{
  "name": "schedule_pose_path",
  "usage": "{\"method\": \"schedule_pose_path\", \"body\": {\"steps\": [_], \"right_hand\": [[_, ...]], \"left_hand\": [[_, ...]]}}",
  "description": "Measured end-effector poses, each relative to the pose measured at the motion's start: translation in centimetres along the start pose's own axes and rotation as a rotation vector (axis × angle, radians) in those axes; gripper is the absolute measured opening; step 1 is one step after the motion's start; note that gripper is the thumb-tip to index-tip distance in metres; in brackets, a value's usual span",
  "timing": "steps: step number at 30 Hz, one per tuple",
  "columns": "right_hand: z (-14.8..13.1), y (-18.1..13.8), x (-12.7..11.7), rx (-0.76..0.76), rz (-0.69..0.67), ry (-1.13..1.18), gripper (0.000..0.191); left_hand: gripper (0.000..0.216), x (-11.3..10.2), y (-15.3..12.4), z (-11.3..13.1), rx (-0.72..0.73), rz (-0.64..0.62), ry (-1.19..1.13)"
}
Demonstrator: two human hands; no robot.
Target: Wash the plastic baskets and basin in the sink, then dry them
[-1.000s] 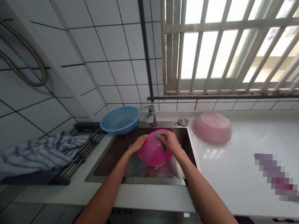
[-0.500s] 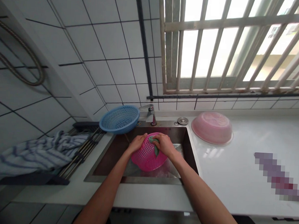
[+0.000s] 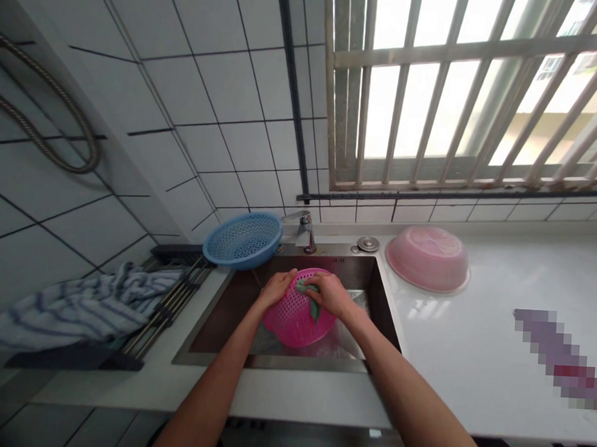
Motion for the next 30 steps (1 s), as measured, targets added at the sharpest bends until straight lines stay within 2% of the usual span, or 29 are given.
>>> {"method": "schedule_pose_path", "body": {"steps": [2, 4, 9, 11, 15, 18, 21, 24, 27, 30], "right_hand": [[1.8, 0.1, -1.2, 0.09, 0.092, -0.039, 0.017], [2.2, 0.1, -1.3, 0.111, 0.115, -0.021, 0.016], [-2.0, -0.3, 2.1, -0.082, -0.071, 0.108, 0.016], [-2.4, -0.3, 2.4, -0.089, -0.078, 0.085, 0.017], [1.1, 0.2, -0.5, 0.059, 0.081, -0.04, 0.016], [3.7, 0.4, -3.0, 0.151, 0.185, -0.056, 0.017], [4.3, 0.3, -4.0, 0.175, 0.23, -0.023, 0.02], [3.6, 0.3, -3.3, 0.161, 0.191, -0.035, 0.02], [3.0, 0.2, -2.4, 0.144, 0.147, -0.031, 0.018], [2.4, 0.2, -1.5, 0.125, 0.134, -0.018, 0.017]], "left_hand": [[0.067, 0.0, -0.1, 0.2, 0.0, -0.008, 0.02], [0.067, 0.0, -0.1, 0.4, 0.004, -0.011, 0.029], [0.065, 0.0, 0.0, -0.1, 0.002, -0.002, 0.029], [0.064, -0.2, 0.0, -0.5, -0.01, 0.008, 0.035], [0.065, -0.1, 0.0, -0.9, -0.041, 0.024, -0.005], [0.068, 0.7, 0.3, -0.6, -0.007, 0.033, -0.153], [0.068, 1.5, 0.5, -0.2, 0.04, 0.031, -0.304], [0.061, 1.7, 0.4, -0.1, 0.072, 0.002, -0.296], [0.05, 0.9, 0.2, 0.2, 0.095, -0.015, -0.192], [0.047, 0.2, 0.0, 0.9, 0.109, -0.044, -0.055]]}}
Point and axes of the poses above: each hand's wrist, its own y-axis towards the middle knuckle, its own x-axis out of the palm, z = x × y, the point moved 8 cm from there along y, towards the middle knuckle, and after that the axes turned 11 degrees about x, right-handed, at the moved point
